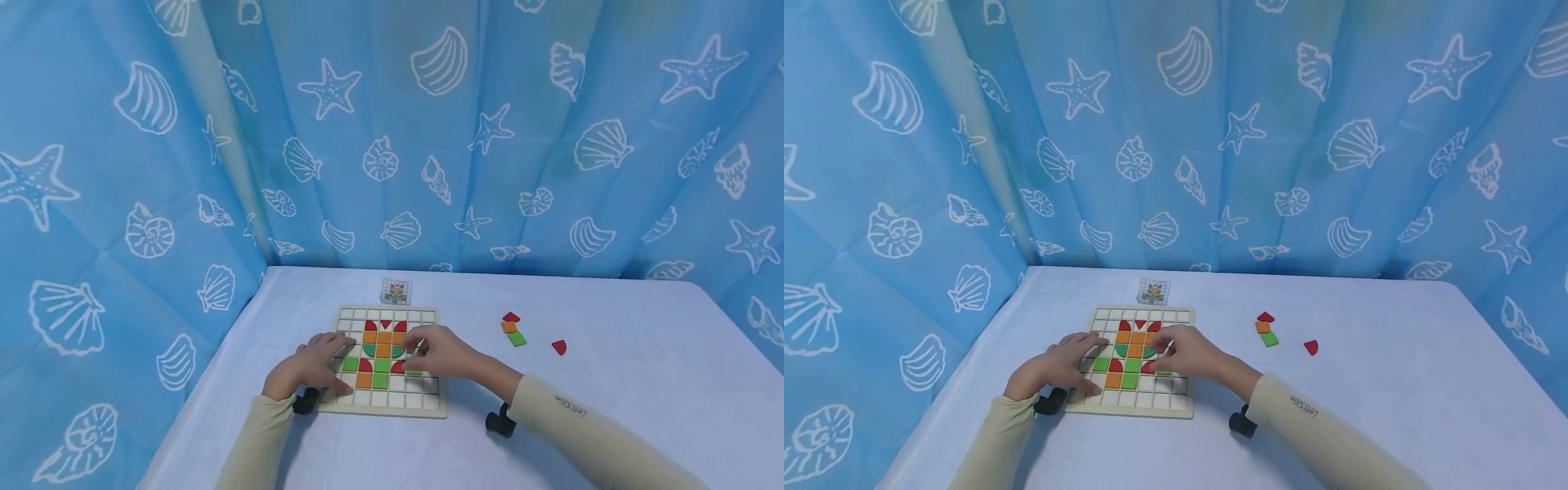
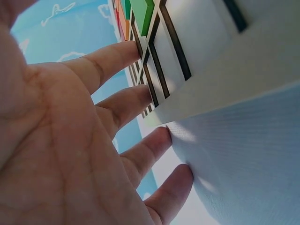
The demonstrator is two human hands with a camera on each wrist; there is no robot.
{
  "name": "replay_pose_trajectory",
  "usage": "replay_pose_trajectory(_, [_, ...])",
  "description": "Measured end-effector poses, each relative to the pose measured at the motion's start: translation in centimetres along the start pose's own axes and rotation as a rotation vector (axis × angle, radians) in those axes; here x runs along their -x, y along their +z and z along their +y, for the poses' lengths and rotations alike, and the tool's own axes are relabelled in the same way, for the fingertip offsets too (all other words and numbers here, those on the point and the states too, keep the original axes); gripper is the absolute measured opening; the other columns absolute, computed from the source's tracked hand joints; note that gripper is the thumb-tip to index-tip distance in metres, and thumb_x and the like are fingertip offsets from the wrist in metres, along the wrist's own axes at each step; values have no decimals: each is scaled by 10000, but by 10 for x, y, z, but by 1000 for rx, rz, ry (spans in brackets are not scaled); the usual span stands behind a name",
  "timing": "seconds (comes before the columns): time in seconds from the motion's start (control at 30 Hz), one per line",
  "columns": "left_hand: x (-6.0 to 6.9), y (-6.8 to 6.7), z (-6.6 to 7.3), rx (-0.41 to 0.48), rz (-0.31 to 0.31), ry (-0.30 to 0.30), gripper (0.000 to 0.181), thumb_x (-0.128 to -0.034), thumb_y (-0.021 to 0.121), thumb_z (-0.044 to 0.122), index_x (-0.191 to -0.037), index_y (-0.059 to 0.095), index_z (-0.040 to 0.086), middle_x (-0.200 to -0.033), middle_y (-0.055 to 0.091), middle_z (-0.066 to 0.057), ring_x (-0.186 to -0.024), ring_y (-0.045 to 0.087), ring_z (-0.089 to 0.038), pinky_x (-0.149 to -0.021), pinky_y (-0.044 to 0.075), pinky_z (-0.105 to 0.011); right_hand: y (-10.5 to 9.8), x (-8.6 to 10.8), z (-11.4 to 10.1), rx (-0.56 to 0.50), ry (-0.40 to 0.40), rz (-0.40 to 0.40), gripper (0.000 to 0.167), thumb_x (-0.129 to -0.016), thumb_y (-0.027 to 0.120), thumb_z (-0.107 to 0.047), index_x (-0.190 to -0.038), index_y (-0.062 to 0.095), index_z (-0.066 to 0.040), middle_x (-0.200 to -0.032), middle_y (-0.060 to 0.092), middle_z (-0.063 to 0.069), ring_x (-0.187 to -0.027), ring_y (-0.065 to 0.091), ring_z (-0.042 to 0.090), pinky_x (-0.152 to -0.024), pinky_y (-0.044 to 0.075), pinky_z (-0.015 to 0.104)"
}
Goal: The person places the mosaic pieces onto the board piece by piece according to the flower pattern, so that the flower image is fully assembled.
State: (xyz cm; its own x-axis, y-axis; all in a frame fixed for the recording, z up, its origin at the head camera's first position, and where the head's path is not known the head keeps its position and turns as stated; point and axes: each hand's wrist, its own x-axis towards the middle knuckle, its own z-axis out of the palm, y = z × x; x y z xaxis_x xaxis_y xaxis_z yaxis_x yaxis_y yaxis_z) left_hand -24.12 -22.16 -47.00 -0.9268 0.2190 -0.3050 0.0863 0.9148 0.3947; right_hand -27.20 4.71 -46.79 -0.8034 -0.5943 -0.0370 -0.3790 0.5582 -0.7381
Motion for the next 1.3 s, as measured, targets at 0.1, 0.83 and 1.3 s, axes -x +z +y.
replay_pose_trajectory(0.1, [0,-1,0,-10,1,-1,868,-693,895,381,-1438,471,245,-1576,353,-95,-1446,269,-356,-1139,218,-679,-9,4,10,0,43,27,256,-850,779,-191,-1085,704,-123,-992,674,9,-836,599,139,-722,540,240])
replay_pose_trajectory(0.83, [1,3,2,2,-1,3,872,-699,891,379,-1445,462,243,-1570,357,-86,-1440,277,-346,-1139,225,-671,-59,31,59,83,175,167,268,-845,786,-198,-1088,716,-111,-996,688,23,-833,592,172,-664,537,257])
replay_pose_trajectory(1.3, [2,0,2,0,-5,6,860,-706,888,354,-1446,468,222,-1576,349,-96,-1453,257,-357,-1140,214,-674,-113,70,103,148,323,247,347,-862,763,-210,-1155,682,-41,-1116,668,167,-988,592,293,-713,572,326])
